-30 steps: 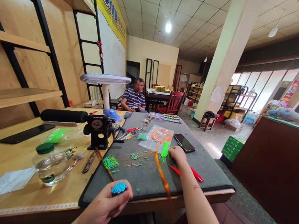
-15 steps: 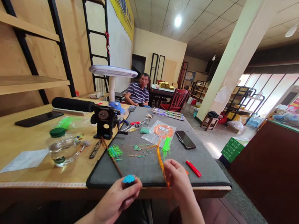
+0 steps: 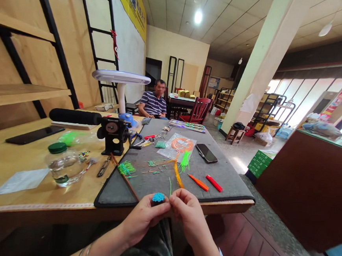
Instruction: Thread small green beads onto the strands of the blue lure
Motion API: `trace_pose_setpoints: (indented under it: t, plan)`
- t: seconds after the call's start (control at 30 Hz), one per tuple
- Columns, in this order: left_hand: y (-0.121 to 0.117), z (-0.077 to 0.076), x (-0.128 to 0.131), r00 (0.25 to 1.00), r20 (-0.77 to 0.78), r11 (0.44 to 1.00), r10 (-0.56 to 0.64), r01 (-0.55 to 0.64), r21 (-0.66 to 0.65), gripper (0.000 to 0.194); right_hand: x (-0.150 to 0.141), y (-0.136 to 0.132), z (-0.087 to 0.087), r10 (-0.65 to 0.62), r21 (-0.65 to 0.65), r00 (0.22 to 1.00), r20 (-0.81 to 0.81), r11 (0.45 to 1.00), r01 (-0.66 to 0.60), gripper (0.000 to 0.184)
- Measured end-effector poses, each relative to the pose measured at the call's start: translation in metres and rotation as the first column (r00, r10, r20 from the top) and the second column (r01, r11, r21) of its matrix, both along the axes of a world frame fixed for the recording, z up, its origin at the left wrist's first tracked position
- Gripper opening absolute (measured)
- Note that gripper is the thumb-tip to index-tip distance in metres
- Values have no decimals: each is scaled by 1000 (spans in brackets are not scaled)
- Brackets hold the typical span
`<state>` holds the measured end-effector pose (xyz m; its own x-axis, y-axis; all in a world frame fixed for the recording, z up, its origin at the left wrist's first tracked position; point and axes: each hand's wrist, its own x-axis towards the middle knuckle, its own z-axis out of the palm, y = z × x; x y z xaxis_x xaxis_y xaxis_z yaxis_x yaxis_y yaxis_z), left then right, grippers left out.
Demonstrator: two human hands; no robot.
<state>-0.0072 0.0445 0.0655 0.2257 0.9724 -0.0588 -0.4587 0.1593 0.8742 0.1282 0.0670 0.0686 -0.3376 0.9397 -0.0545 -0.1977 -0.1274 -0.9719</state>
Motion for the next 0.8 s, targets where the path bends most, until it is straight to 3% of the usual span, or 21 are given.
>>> trace_pose_setpoints:
  t: [0.1, 0.17, 0.2, 0.23, 0.27, 0.3, 0.4, 0.53, 0.67, 0.73, 0.77, 0.8]
  plan:
    - [2, -4, 0, 999, -13, 998, -36, 35, -51, 32, 6, 2, -2, 3, 78, 994, 110, 997, -11, 35]
    - [3, -7, -1, 998, 18, 992, -56, 57, -110, 31, 21, 14, -1, -119, 231, 932, 342, 972, 39, 32]
    - [4, -8, -2, 997, 52, 988, -56, 63, -141, 31, 32, 23, 0, -245, 345, 845, 475, 935, 77, 32]
    - [4, -10, -3, 994, 95, 983, -50, 66, -171, 31, 45, 34, 1, -416, 482, 702, 578, 868, 118, 31]
    - [5, -11, -4, 989, 142, 978, -36, 64, -197, 31, 59, 46, 2, -587, 613, 490, 645, 780, 128, 30]
    - [6, -11, -5, 982, 187, 974, -14, 56, -221, 31, 73, 59, 2, -644, 648, 397, 654, 748, 145, 27]
    - [8, -11, -6, 960, 270, 962, 66, 10, -272, 32, 108, 93, 2, -653, 657, 298, 697, 747, 100, 13]
    - [12, -9, -5, 940, 299, 952, 164, -72, -298, 33, 122, 115, -1, -654, 662, 294, 697, 745, 84, 9]
    - [16, -10, -6, 922, 329, 954, 205, -113, -277, 31, 106, 100, -5, -708, 690, 337, 621, 697, 195, 10]
    - [17, -11, -8, 917, 324, 952, 232, -146, -268, 29, 84, 75, -10, -703, 666, 428, 568, 698, 263, 17]
    - [17, -10, -9, 914, 321, 950, 248, -164, -267, 28, 70, 60, -13, -675, 634, 510, 534, 718, 286, 22]
    - [16, -10, -9, 910, 320, 946, 263, -179, -269, 27, 54, 44, -17, -577, 497, 716, 393, 788, 363, 25]
